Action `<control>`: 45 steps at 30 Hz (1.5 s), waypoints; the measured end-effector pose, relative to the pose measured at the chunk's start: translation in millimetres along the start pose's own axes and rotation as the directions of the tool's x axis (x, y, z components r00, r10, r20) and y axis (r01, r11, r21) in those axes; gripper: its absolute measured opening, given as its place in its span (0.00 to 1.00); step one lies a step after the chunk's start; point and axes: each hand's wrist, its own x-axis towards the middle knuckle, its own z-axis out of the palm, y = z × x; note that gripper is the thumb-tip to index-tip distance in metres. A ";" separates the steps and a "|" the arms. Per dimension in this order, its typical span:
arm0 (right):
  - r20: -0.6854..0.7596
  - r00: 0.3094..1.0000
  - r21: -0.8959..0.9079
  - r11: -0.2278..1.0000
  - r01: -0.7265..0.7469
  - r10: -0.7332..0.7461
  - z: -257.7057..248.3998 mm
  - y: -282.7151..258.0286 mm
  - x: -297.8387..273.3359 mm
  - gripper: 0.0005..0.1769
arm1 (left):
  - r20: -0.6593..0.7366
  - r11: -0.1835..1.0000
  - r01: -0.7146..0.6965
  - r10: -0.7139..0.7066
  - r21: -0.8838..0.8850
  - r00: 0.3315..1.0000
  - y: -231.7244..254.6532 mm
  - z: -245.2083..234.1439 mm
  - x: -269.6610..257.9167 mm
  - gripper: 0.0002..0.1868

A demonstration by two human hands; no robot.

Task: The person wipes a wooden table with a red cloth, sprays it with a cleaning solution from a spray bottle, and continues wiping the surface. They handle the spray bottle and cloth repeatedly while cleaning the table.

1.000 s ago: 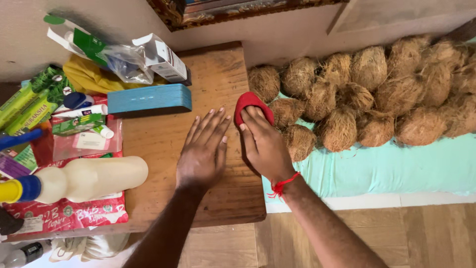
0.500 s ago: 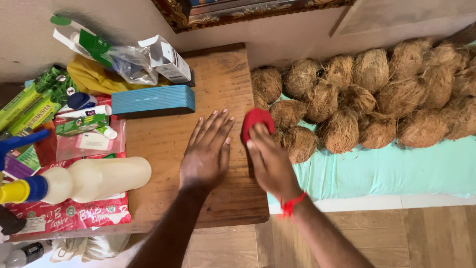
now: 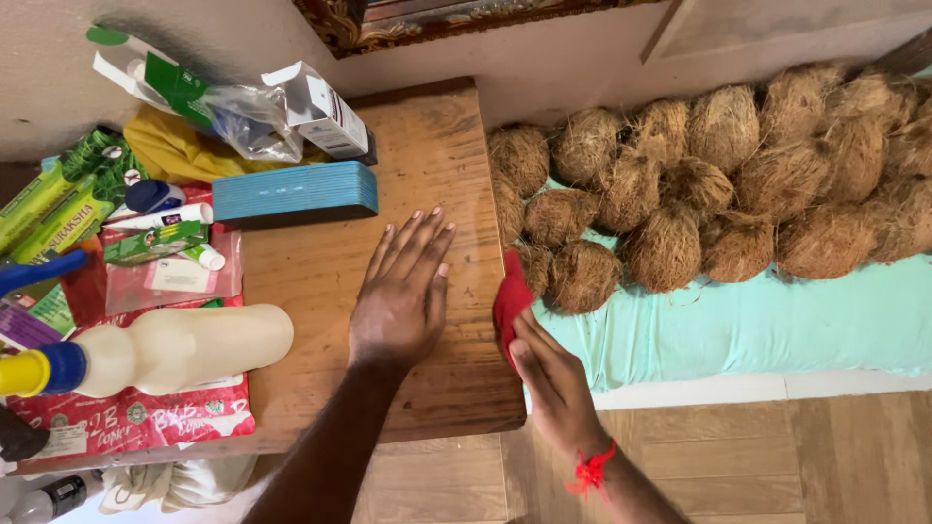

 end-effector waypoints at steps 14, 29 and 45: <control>0.220 0.975 0.974 -0.042 -0.221 -0.037 -20.7 -7.7 108.8 0.25 | -0.009 1.000 0.003 -0.004 -0.013 1.000 1.1 0.5 -1.7 0.22; 0.066 0.998 0.062 0.998 -0.009 0.004 -0.1 -16.5 -18.4 0.41 | 0.005 1.000 0.003 -0.003 -0.004 1.000 -2.7 2.2 -1.0 0.22; 0.180 0.943 -0.348 0.878 0.328 -0.281 -15.9 -61.2 163.4 0.51 | 0.002 0.999 0.013 -0.013 -0.035 1.000 0.5 -1.8 -3.2 0.24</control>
